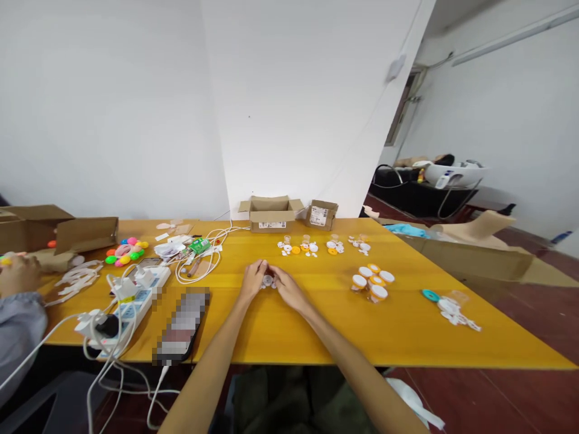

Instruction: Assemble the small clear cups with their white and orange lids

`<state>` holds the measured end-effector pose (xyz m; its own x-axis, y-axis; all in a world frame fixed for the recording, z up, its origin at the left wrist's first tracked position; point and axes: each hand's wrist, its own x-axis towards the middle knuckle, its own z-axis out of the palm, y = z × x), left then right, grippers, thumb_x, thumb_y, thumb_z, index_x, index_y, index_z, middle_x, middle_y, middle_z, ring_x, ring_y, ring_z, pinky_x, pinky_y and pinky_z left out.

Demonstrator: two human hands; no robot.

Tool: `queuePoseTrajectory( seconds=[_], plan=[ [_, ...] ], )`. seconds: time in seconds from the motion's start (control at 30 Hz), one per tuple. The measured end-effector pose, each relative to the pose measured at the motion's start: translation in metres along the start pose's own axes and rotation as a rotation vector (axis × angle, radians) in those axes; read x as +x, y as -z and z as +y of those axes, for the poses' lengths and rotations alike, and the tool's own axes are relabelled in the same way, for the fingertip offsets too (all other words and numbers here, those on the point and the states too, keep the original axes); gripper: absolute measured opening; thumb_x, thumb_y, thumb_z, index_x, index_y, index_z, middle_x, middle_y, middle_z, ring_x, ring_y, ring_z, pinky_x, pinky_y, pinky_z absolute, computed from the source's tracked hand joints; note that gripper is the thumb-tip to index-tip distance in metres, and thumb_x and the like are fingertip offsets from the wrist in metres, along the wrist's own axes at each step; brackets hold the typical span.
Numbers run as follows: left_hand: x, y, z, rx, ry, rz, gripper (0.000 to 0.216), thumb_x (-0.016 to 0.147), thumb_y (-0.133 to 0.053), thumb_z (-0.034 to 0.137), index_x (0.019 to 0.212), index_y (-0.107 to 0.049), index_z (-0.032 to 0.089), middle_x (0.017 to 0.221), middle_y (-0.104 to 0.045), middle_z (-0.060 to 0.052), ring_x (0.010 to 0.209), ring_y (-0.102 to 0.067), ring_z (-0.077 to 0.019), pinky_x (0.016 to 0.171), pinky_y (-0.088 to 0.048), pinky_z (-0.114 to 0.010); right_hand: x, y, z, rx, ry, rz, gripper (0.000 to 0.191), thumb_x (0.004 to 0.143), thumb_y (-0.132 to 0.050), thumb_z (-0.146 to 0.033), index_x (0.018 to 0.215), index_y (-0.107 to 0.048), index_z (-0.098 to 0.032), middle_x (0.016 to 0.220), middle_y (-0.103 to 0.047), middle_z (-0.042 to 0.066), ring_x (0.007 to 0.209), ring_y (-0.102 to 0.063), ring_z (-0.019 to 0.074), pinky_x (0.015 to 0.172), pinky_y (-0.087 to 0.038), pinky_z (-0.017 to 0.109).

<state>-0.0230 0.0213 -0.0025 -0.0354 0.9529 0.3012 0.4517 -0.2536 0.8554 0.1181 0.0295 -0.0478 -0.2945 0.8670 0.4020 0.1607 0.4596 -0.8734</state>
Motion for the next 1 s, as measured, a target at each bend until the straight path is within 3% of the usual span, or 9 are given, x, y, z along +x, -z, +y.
queuePoseTrajectory(
  seconds=[0.2, 0.4, 0.73, 0.87, 1.0],
  plan=[
    [-0.015, 0.003, 0.004, -0.005, -0.028, -0.025, 0.033, 0.090, -0.050, 0.045, 0.074, -0.065, 0.020, 0.075, -0.070, -0.002, 0.076, -0.063, -0.0185, 0.077, -0.049, -0.029, -0.007, 0.000, 0.000, 0.027, 0.002, -0.070, 0.053, 0.082, -0.049, -0.010, 0.129, -0.063, -0.029, 0.134, -0.067, 0.003, 0.125, -0.061, 0.0211, 0.112, -0.045, 0.042],
    [-0.023, 0.006, -0.002, -0.075, -0.025, -0.060, 0.031, 0.086, -0.059, 0.046, 0.098, -0.072, 0.021, 0.098, -0.075, -0.005, 0.094, -0.067, -0.0214, 0.090, -0.052, -0.032, -0.010, -0.002, 0.007, 0.083, -0.017, -0.114, 0.052, 0.081, -0.052, -0.012, 0.129, -0.062, -0.029, 0.134, -0.066, 0.004, 0.126, -0.060, 0.0213, 0.114, -0.043, 0.043],
    [-0.024, 0.012, -0.017, -0.084, -0.052, -0.129, 0.043, 0.074, -0.069, 0.019, 0.118, -0.068, 0.020, 0.125, -0.070, -0.010, 0.117, -0.062, -0.0255, 0.108, -0.045, -0.042, -0.008, -0.018, 0.016, 0.234, -0.057, -0.041, 0.053, 0.075, -0.054, -0.012, 0.125, -0.061, -0.026, 0.130, -0.068, 0.006, 0.121, -0.063, 0.0204, 0.113, -0.045, 0.043],
    [-0.024, 0.009, -0.016, -0.079, -0.077, -0.116, 0.051, 0.068, -0.067, 0.009, 0.118, -0.068, 0.022, 0.125, -0.070, -0.007, 0.119, -0.060, -0.0244, 0.110, -0.044, -0.042, -0.011, -0.008, 0.019, 0.255, -0.055, 0.020, 0.050, 0.074, -0.054, -0.012, 0.120, -0.062, -0.026, 0.129, -0.068, 0.006, 0.122, -0.063, 0.0198, 0.110, -0.048, 0.041],
    [-0.023, 0.005, -0.014, -0.072, -0.074, -0.049, 0.053, 0.066, -0.060, 0.005, 0.115, -0.069, 0.022, 0.124, -0.070, -0.006, 0.118, -0.061, -0.0229, 0.109, -0.046, -0.041, -0.015, 0.007, 0.015, 0.121, -0.054, 0.058, 0.041, 0.077, -0.050, -0.012, 0.113, -0.064, -0.025, 0.119, -0.072, 0.007, 0.114, -0.066, 0.0201, 0.105, -0.051, 0.041]
  ],
)
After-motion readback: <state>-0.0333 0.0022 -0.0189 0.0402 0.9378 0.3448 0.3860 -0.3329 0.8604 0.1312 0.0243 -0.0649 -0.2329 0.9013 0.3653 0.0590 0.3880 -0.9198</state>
